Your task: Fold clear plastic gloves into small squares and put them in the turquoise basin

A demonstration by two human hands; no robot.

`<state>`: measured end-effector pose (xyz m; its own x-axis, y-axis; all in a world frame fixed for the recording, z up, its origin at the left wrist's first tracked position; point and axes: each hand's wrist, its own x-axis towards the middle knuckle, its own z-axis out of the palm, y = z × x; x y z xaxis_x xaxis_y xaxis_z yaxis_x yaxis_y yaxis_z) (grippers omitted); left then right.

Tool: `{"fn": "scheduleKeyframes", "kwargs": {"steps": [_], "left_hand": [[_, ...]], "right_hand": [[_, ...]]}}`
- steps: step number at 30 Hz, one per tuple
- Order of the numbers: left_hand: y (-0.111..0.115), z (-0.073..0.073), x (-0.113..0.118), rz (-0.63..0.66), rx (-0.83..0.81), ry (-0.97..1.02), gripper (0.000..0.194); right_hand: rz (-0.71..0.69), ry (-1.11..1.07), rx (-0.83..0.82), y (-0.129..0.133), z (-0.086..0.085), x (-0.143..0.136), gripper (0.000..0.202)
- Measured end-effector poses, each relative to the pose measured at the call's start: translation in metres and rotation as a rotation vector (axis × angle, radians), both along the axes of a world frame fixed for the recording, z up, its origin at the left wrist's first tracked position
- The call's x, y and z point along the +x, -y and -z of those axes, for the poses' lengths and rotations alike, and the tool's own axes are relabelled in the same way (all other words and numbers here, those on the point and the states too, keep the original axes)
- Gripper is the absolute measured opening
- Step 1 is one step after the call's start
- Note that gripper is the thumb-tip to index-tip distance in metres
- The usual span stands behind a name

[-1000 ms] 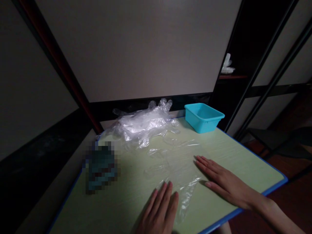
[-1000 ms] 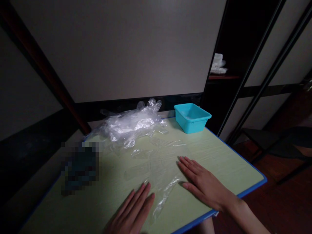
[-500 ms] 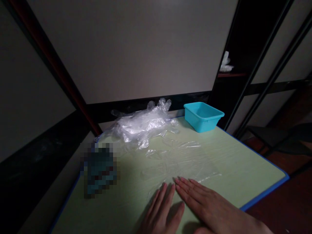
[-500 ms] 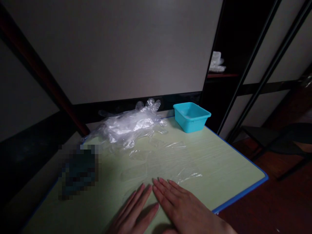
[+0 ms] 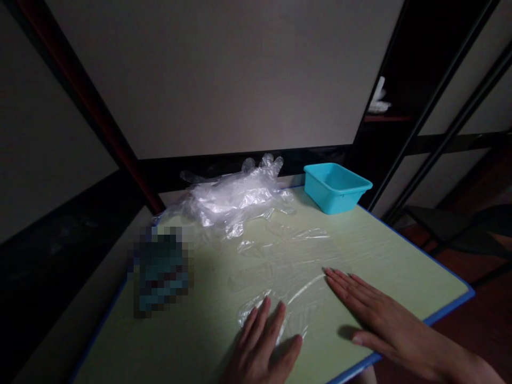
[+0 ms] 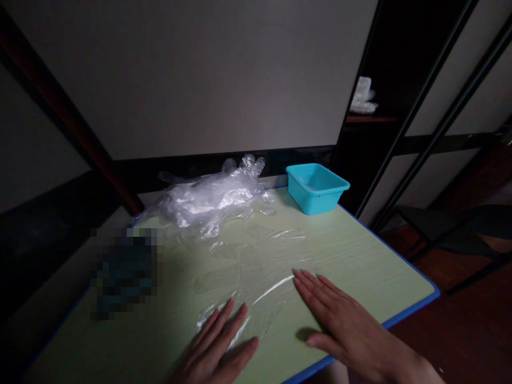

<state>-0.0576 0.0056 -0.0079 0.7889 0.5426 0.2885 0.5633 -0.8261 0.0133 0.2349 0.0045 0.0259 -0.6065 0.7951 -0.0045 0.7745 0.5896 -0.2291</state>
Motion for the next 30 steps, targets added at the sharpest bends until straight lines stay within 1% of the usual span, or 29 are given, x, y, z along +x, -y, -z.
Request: {"fn": "scheduleKeyframes", "kwargs": {"steps": [3,5,8,10,12,14,16,19,23,26,30], "left_hand": [[0.001,-0.003,0.001,0.009,0.005,0.040,0.048],[0.001,-0.007,0.003,0.014,0.025,0.087,0.046],[0.001,-0.016,0.005,0.019,0.091,0.135,0.039],[0.000,-0.023,0.006,0.040,0.145,0.162,0.040],[-0.001,-0.029,0.006,0.062,0.172,0.199,0.040],[-0.002,-0.034,0.007,0.071,0.167,0.238,0.039],[-0.002,-0.036,0.008,0.070,0.153,0.274,0.038],[-0.002,-0.035,0.010,0.058,0.132,0.301,0.036],[-0.001,-0.034,0.012,0.043,0.091,0.309,0.037],[0.000,-0.035,0.015,0.032,0.060,0.305,0.039],[0.000,-0.036,0.015,0.035,0.036,0.325,0.040]], "right_hand": [[0.096,0.020,0.052,-0.003,0.009,0.028,0.071],[0.141,0.020,0.084,-0.004,0.013,0.041,0.070],[0.170,0.018,0.169,-0.006,0.011,0.044,0.068],[0.127,0.014,0.275,-0.007,0.003,0.033,0.060],[-0.008,0.007,0.375,-0.007,-0.007,0.014,0.044],[-0.152,-0.014,0.387,-0.007,-0.016,-0.010,0.029],[-0.238,-0.088,0.402,-0.006,-0.020,-0.032,0.027],[-0.318,-0.178,0.416,-0.005,-0.017,-0.055,0.029],[-0.431,-0.155,0.441,-0.004,-0.007,-0.064,0.029],[-0.442,-0.136,0.481,-0.005,-0.004,-0.064,0.027],[-0.449,-0.151,0.526,-0.008,-0.004,-0.066,0.029]]}}
